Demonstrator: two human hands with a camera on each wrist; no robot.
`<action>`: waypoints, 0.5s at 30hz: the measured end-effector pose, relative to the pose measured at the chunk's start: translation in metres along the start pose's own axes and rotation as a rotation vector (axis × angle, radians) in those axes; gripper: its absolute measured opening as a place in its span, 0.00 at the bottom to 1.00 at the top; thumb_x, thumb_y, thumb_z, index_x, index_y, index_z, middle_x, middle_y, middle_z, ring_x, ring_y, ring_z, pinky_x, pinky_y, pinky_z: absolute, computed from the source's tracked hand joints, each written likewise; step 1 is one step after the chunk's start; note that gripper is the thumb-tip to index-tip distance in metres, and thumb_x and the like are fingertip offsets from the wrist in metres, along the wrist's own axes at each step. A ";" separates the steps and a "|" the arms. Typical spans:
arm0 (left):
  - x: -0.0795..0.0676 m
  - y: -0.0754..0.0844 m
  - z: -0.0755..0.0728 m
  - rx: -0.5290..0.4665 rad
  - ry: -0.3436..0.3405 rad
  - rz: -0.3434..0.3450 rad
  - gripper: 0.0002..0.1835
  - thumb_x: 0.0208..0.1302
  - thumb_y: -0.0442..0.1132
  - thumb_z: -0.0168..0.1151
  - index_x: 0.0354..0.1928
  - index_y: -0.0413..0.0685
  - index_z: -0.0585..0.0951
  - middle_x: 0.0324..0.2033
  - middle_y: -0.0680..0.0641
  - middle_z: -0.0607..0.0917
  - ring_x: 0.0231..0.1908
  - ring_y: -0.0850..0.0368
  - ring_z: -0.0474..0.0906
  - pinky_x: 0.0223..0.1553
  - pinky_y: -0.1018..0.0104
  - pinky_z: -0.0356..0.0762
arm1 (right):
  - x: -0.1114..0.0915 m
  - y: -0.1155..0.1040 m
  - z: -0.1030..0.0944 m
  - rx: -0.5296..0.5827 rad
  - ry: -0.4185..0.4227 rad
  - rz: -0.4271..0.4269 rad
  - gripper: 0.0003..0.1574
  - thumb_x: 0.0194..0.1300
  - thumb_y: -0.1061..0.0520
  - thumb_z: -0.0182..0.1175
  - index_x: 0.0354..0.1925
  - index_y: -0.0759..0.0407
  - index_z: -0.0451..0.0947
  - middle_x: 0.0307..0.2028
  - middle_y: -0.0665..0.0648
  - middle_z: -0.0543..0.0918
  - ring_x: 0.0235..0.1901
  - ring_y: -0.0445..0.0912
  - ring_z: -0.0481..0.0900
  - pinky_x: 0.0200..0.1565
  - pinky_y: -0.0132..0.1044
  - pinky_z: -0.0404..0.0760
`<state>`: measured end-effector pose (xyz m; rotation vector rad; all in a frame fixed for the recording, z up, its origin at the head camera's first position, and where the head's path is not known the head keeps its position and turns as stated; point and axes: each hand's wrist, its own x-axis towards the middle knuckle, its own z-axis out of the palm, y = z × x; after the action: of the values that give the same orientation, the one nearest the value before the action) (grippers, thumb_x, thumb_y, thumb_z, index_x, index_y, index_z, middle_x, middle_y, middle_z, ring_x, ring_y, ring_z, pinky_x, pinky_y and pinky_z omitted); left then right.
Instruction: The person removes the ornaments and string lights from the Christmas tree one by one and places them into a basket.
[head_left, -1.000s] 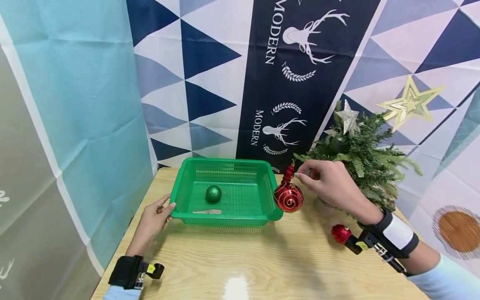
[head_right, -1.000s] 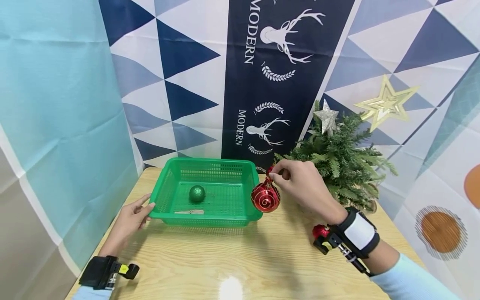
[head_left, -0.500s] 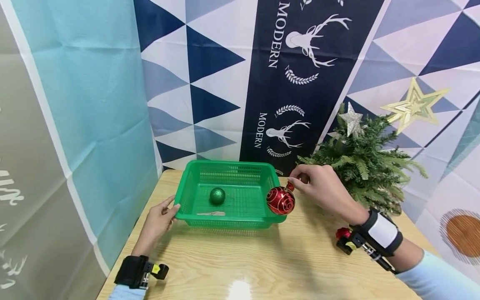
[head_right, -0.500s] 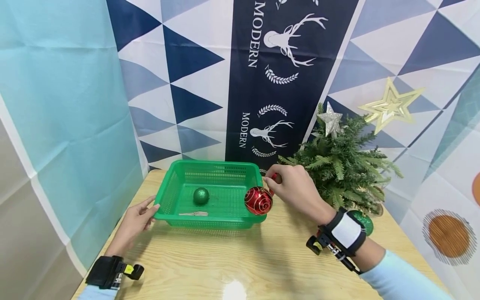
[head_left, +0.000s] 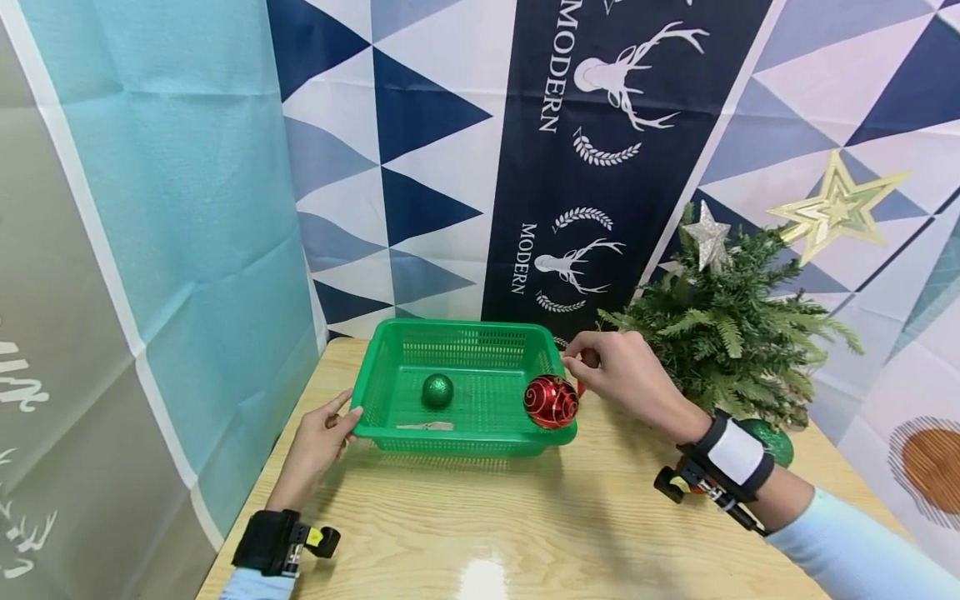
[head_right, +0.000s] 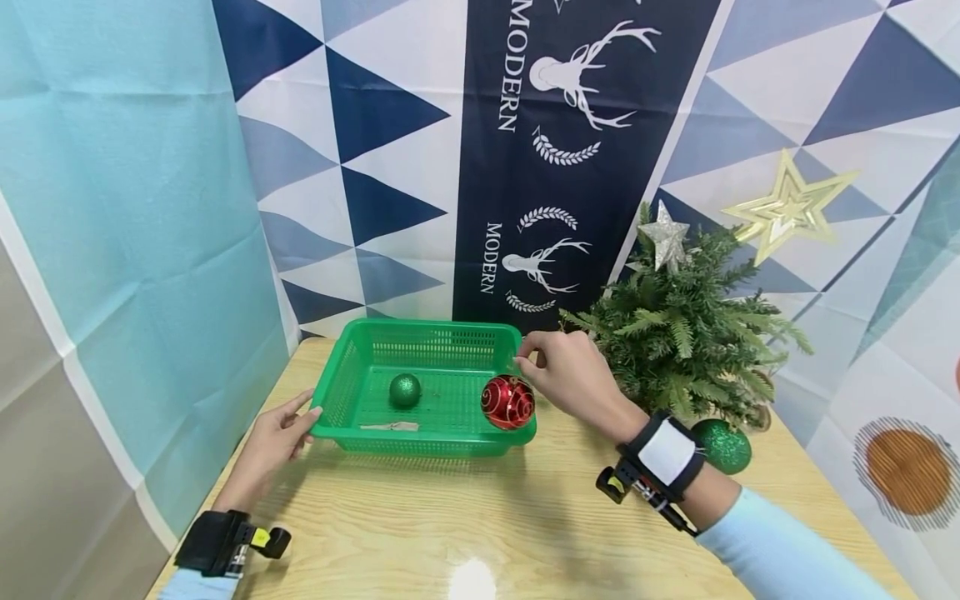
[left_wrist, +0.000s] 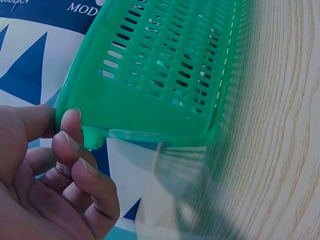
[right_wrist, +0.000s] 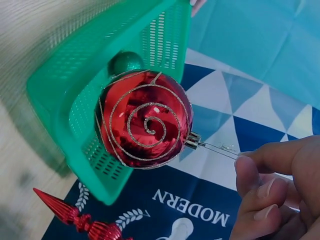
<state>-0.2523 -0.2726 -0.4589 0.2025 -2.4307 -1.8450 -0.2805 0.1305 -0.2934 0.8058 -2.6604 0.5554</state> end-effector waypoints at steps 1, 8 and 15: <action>0.000 0.000 0.000 -0.003 0.001 0.001 0.31 0.73 0.46 0.56 0.74 0.46 0.63 0.26 0.34 0.77 0.15 0.61 0.64 0.18 0.68 0.62 | 0.001 0.000 0.002 -0.004 -0.001 -0.003 0.04 0.68 0.53 0.62 0.35 0.49 0.83 0.15 0.39 0.74 0.15 0.38 0.70 0.21 0.34 0.62; 0.000 0.001 -0.001 -0.009 0.003 0.005 0.31 0.73 0.46 0.56 0.74 0.47 0.63 0.25 0.36 0.78 0.15 0.62 0.63 0.17 0.68 0.63 | 0.007 -0.005 0.013 -0.036 -0.001 -0.016 0.04 0.66 0.53 0.64 0.36 0.50 0.85 0.15 0.41 0.73 0.12 0.38 0.68 0.18 0.35 0.63; 0.000 -0.002 0.000 -0.012 0.011 0.004 0.30 0.73 0.46 0.57 0.74 0.49 0.64 0.26 0.34 0.78 0.15 0.61 0.64 0.17 0.68 0.63 | 0.009 -0.009 0.025 -0.076 0.004 -0.040 0.03 0.64 0.54 0.65 0.35 0.48 0.86 0.15 0.42 0.71 0.13 0.38 0.65 0.18 0.34 0.63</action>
<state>-0.2519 -0.2731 -0.4605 0.2060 -2.4109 -1.8516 -0.2868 0.1084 -0.3093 0.8330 -2.6381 0.4422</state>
